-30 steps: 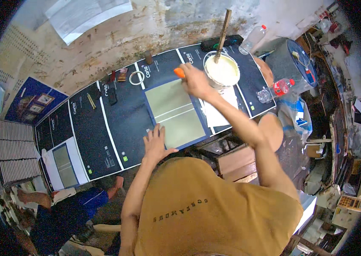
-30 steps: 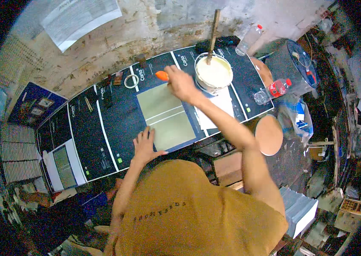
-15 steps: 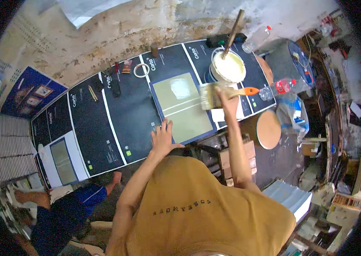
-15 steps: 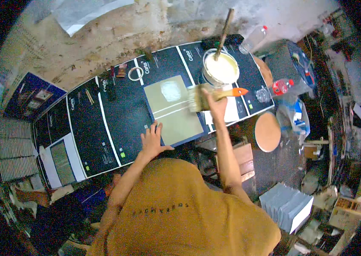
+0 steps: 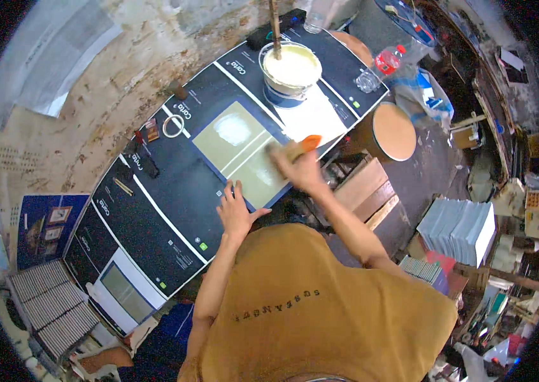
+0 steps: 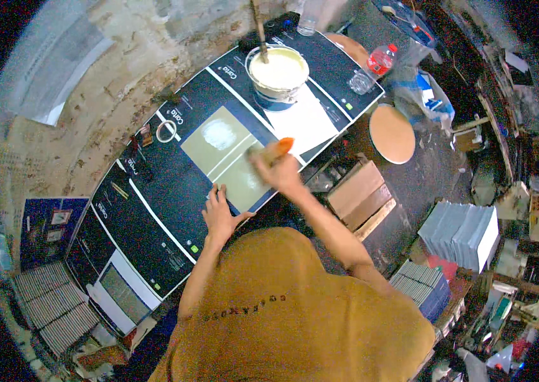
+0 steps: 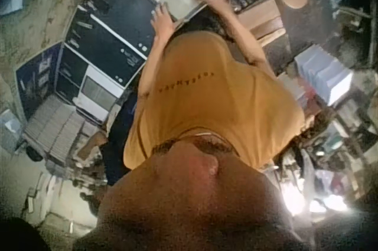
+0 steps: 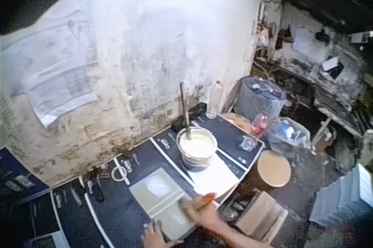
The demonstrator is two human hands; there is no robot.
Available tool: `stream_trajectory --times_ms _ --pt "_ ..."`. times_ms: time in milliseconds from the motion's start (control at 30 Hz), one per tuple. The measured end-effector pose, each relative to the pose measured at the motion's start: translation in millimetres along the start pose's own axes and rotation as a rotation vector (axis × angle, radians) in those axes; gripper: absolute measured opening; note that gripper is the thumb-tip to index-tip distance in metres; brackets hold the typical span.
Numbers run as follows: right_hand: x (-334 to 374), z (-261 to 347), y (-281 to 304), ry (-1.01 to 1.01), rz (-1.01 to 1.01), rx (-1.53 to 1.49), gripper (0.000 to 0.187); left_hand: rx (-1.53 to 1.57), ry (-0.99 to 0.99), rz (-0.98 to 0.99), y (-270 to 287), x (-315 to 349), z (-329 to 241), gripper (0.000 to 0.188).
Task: The person applies glue to rectangular paper boards using a brush and then moves the boards to one side of the table.
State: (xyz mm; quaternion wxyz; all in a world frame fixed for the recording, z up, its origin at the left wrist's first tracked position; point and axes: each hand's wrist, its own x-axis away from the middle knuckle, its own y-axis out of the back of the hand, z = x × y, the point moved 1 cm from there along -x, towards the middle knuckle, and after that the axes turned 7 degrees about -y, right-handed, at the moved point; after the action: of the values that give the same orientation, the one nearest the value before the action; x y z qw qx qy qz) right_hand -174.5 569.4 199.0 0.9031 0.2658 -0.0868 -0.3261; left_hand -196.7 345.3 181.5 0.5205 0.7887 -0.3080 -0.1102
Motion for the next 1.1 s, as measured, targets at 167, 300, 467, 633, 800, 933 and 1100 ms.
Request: stream_trajectory --times_ms 167,300,467,633,800,933,1100 --pt "-17 -22 35 -0.288 0.126 0.288 0.059 -0.005 0.031 0.035 4 2 -2 0.117" --pt "-55 -17 60 -0.160 -0.011 0.087 0.050 0.028 0.051 0.022 1 1 -3 0.116" --pt "-38 -4 2 0.120 0.528 0.127 0.050 -0.033 0.081 0.017 5 4 -11 0.117" --pt "-133 -7 12 0.246 0.112 0.142 0.039 0.037 0.155 0.080 1 1 -11 0.121" --pt "-139 37 -49 0.447 0.571 -0.112 0.043 0.091 0.173 0.066 -4 -6 -10 0.122" --pt "-220 27 -87 0.390 0.627 0.192 0.045 0.117 0.206 0.068 0 -4 -13 0.122" --pt "-254 73 -83 0.539 0.514 0.014 0.034 0.119 0.248 0.068 -6 -5 -12 0.121"
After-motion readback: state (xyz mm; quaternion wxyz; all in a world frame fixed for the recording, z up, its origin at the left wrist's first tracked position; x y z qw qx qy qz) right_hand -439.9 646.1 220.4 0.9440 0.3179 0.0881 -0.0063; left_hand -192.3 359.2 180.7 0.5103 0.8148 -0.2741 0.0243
